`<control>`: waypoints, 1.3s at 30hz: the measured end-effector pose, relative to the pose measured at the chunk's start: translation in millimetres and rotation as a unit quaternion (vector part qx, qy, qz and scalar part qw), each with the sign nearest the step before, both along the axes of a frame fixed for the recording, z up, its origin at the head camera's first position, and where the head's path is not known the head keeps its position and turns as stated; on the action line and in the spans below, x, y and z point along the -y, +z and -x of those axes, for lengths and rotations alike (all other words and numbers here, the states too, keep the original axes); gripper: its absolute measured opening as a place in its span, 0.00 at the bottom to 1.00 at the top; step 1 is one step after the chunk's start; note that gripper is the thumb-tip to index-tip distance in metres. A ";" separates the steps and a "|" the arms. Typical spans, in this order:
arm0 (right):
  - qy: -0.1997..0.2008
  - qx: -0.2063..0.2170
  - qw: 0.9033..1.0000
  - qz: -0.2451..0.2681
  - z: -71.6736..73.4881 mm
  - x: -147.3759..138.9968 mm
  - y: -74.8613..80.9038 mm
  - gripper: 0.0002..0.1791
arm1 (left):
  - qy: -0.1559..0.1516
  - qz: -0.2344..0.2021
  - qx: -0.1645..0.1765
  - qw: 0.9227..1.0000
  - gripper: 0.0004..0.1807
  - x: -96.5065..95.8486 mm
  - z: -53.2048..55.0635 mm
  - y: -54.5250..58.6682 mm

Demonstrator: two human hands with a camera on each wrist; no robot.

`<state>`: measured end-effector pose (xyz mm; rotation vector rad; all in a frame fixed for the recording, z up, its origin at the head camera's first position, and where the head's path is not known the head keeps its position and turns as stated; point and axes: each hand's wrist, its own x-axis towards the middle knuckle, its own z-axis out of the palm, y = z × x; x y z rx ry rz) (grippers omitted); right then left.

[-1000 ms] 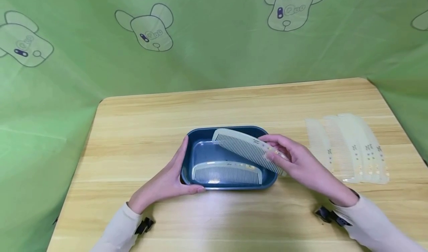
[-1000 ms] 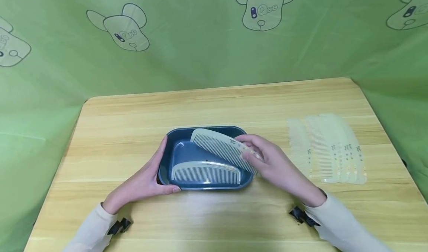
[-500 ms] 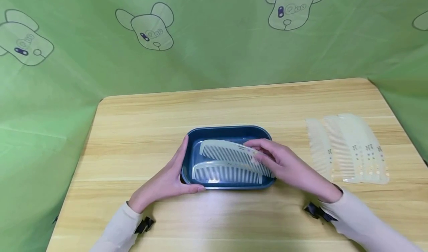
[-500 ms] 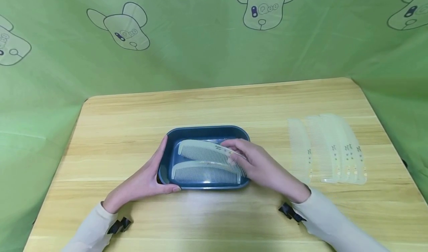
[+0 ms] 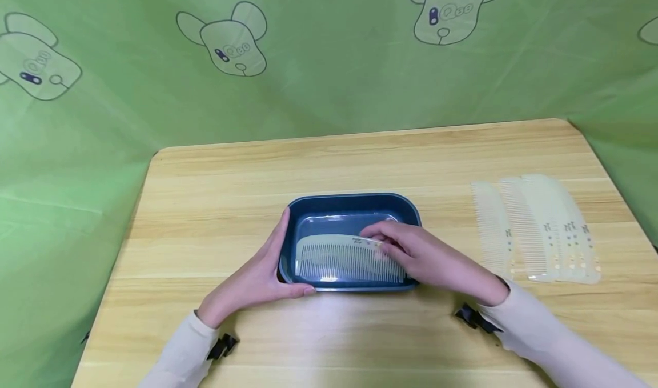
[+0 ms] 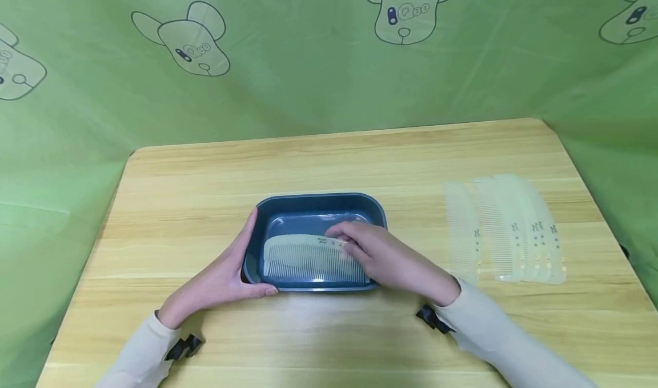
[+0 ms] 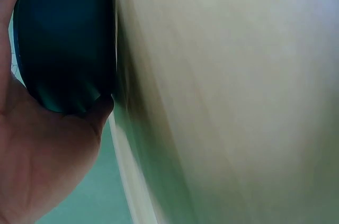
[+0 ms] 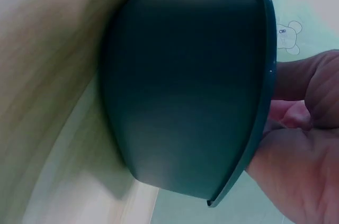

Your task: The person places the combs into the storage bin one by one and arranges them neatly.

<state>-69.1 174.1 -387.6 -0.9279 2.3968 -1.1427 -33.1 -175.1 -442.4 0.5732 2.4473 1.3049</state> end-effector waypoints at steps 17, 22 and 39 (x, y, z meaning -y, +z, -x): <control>0.032 -0.008 0.997 -0.070 -3.5 13.9 -6.4 0.19 | 0.001 -0.004 0.007 1.000 0.80 1.5 -3.6 -0.5; 0.038 -0.049 0.995 -0.084 -6.4 15.9 -8.3 0.21 | -0.001 -0.004 0.001 1.000 0.80 0.8 -2.6 0.4; 0.033 -0.096 0.989 -0.109 -7.7 18.6 -16.4 0.19 | -0.004 -0.006 -0.007 1.000 0.81 -0.6 1.1 -1.5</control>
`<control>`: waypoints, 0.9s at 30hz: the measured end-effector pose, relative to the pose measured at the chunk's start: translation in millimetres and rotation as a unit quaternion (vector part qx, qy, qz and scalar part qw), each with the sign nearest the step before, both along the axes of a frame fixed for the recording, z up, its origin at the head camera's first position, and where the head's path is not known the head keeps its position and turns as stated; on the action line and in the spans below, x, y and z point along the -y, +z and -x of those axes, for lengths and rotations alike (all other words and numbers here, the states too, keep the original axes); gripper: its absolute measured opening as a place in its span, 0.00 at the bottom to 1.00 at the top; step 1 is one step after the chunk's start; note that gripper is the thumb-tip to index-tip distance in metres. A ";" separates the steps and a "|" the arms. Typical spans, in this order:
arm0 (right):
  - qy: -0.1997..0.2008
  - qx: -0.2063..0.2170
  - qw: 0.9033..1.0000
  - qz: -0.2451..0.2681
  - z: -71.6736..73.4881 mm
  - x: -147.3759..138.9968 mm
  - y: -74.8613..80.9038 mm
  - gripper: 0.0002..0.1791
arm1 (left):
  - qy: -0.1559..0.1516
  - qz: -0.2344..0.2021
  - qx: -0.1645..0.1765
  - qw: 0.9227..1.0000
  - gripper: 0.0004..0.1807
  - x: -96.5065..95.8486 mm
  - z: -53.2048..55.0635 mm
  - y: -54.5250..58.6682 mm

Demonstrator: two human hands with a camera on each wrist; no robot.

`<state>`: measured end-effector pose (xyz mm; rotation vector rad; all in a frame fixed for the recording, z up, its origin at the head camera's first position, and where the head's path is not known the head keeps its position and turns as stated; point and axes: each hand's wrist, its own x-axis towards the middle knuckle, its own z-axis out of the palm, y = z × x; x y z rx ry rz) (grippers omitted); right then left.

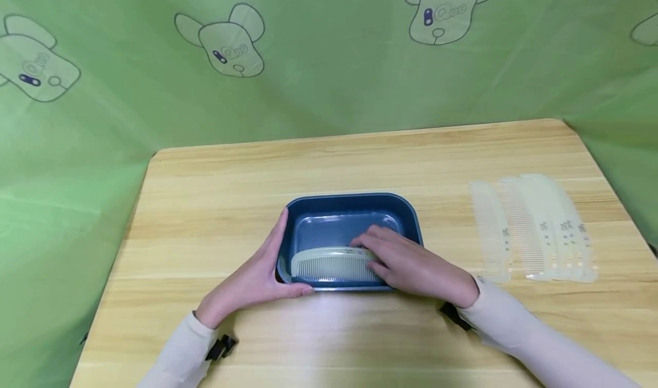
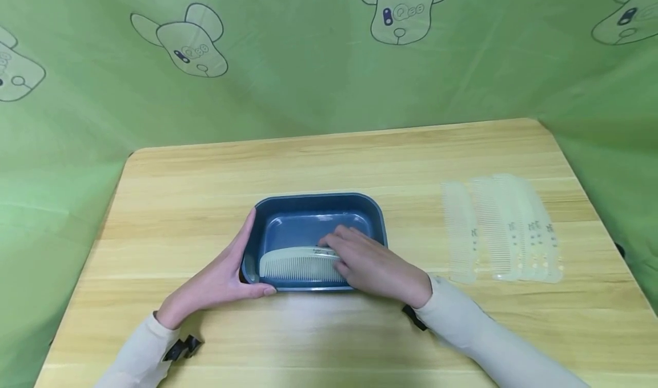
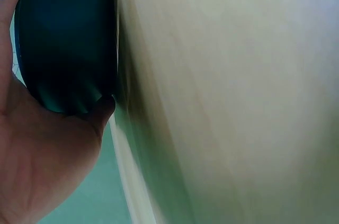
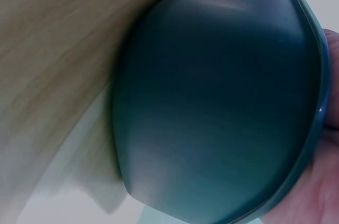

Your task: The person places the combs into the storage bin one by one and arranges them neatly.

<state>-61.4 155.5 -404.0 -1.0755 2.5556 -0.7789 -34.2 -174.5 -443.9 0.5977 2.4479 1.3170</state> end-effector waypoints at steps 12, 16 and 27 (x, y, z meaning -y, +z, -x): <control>-0.002 -0.006 1.000 0.001 1.3 -0.1 -1.4 0.19 | 0.006 0.011 0.003 1.000 0.80 -0.5 -0.9 -0.8; -0.005 -0.001 1.000 -0.002 1.8 0.6 -2.2 0.19 | 0.008 0.009 0.004 1.000 0.80 0.1 -1.6 -1.1; -0.042 0.032 0.998 0.044 0.7 -3.7 3.4 0.18 | 0.005 0.003 0.000 1.000 0.81 -0.2 -1.3 0.0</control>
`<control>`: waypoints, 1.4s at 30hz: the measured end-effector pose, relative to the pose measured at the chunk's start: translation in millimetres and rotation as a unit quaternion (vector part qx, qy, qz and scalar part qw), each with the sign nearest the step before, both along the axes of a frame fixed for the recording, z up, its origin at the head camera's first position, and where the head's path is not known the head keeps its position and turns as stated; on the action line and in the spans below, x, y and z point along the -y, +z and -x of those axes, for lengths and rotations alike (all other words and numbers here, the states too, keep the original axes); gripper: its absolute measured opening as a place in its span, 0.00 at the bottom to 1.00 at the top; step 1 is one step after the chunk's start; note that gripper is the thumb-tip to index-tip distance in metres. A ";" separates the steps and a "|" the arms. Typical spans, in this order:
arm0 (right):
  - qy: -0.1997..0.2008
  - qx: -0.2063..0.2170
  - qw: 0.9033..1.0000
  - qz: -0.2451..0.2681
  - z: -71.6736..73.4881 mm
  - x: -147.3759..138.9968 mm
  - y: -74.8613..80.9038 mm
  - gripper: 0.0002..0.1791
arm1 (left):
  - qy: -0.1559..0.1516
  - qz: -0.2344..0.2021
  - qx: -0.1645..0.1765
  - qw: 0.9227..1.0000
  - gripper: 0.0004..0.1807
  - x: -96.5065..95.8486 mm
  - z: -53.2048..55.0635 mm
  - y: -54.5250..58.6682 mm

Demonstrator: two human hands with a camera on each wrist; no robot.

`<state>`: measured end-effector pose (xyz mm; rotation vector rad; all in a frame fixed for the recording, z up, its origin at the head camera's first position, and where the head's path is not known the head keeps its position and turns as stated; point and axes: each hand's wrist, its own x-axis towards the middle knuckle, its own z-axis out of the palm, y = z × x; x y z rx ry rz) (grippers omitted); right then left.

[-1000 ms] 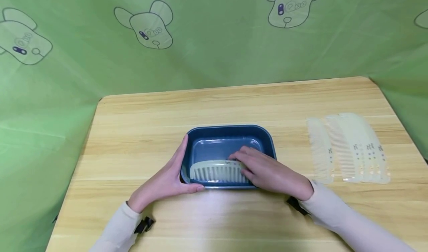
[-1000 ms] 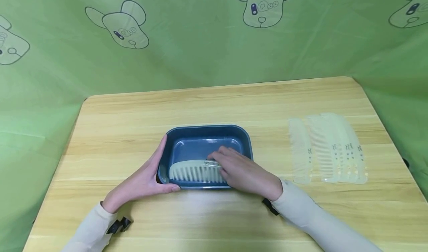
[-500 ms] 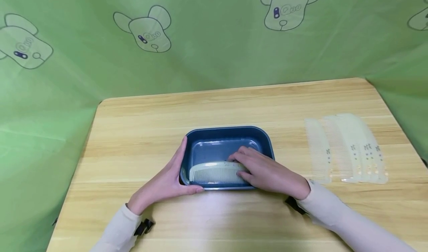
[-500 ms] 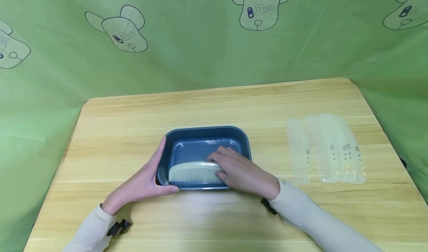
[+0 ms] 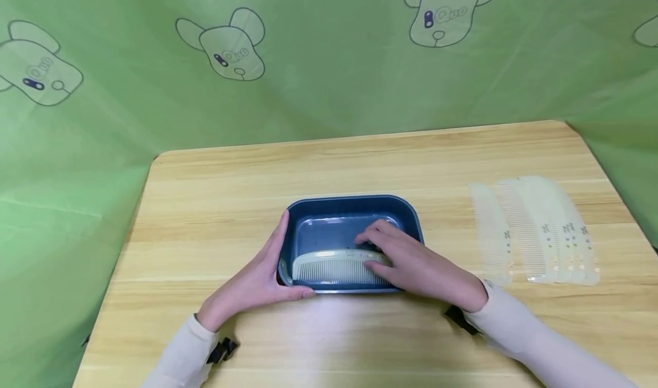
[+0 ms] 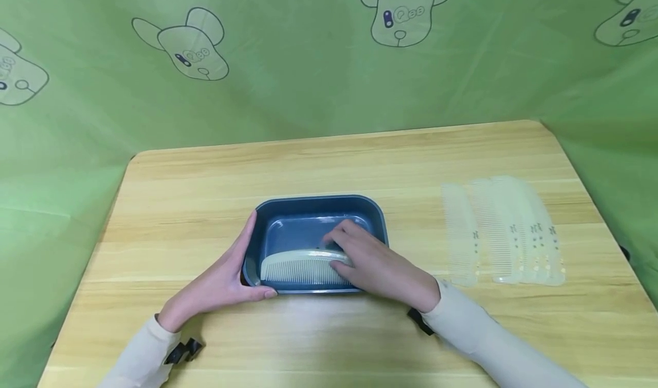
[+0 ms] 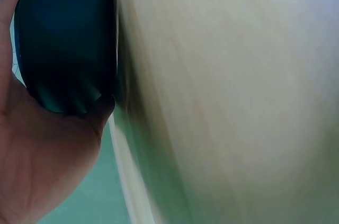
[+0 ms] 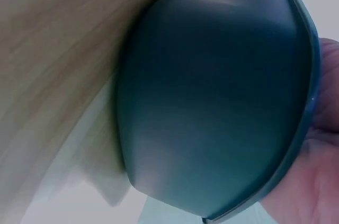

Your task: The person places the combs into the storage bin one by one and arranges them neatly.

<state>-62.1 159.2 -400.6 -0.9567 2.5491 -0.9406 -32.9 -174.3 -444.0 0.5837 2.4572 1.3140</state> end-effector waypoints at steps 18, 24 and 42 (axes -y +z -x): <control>-0.033 -0.015 0.991 0.129 -3.4 -29.3 9.7 0.18 | 0.001 0.002 -0.001 1.000 0.81 -0.1 1.2 2.4; -0.085 -0.046 0.985 0.142 -8.2 -47.7 10.4 0.21 | -0.004 -0.002 0.003 1.000 0.81 -1.2 -0.2 1.5; -0.194 -0.052 0.967 0.156 -31.0 -77.2 6.2 0.26 | -0.004 0.010 0.005 1.000 0.81 0.5 0.8 4.0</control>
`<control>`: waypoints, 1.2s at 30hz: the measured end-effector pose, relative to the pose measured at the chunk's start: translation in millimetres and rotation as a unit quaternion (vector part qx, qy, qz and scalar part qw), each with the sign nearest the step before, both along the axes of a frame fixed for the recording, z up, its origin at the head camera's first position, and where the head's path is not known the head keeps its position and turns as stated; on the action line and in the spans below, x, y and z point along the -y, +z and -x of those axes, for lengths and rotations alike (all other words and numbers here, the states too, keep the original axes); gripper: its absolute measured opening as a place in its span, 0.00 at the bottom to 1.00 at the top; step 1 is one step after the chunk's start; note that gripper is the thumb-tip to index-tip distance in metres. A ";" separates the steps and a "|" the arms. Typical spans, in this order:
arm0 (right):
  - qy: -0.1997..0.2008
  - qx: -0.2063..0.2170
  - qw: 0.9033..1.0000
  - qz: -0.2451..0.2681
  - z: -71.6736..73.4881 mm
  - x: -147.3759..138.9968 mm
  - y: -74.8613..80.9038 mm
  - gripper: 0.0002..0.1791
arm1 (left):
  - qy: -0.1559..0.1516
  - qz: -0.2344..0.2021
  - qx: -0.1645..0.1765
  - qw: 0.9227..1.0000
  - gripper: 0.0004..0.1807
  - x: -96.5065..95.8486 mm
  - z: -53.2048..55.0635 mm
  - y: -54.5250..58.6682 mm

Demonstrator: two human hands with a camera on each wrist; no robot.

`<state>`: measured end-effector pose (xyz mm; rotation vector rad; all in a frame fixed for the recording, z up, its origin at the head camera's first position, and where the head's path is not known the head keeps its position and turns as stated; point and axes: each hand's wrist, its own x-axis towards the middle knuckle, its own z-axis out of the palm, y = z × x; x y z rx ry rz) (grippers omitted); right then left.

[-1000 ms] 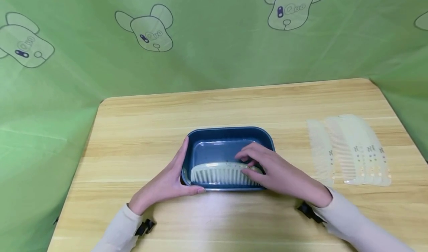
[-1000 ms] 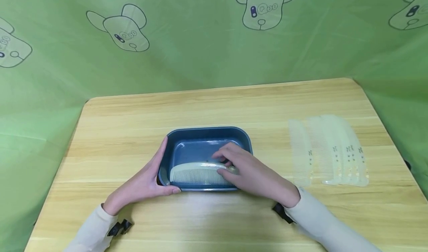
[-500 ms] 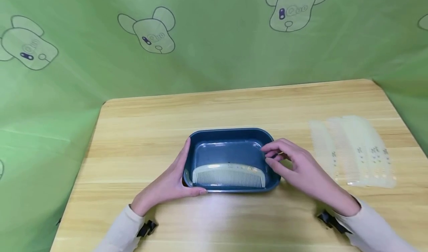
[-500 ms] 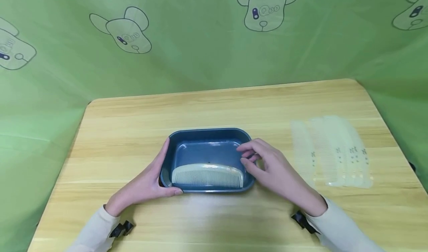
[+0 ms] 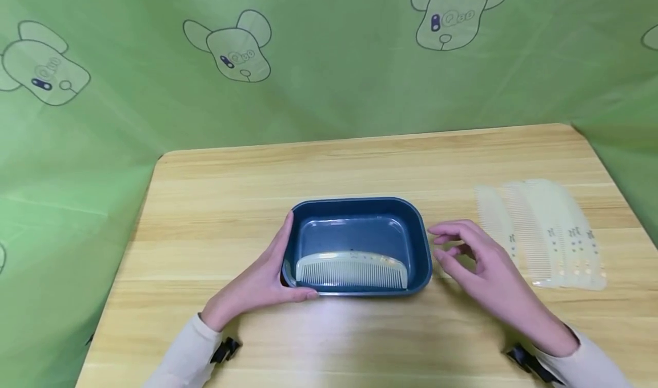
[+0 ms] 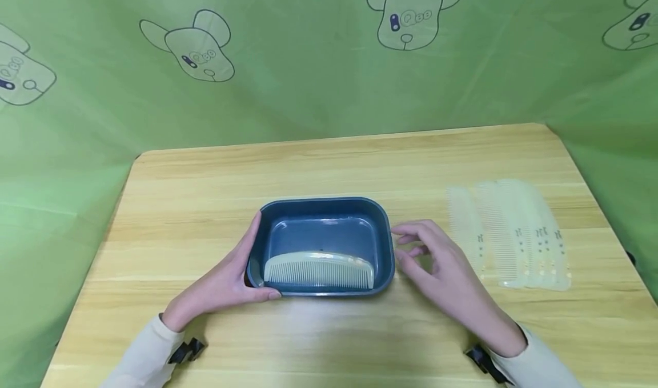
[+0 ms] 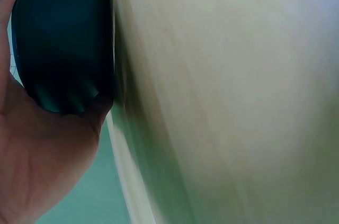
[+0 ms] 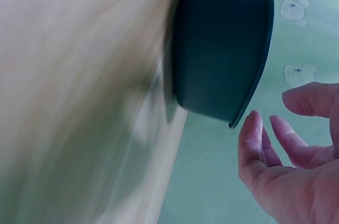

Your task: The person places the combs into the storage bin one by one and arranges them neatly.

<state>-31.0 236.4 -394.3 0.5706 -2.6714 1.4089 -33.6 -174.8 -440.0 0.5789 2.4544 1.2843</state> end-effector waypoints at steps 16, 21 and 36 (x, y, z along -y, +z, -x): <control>-0.107 0.066 0.989 -0.071 -12.5 -63.4 -11.0 0.37 | -0.006 -0.008 -0.019 1.000 0.82 -4.1 -0.1 -3.7; -0.083 0.115 0.985 -0.095 -4.7 -73.2 -15.8 0.41 | -0.004 -0.004 -0.012 1.000 0.81 -2.2 1.1 -1.4; -0.117 0.096 0.967 -0.204 -1.7 -95.3 -33.3 0.44 | -0.004 -0.005 -0.009 1.000 0.82 -0.3 0.8 -2.3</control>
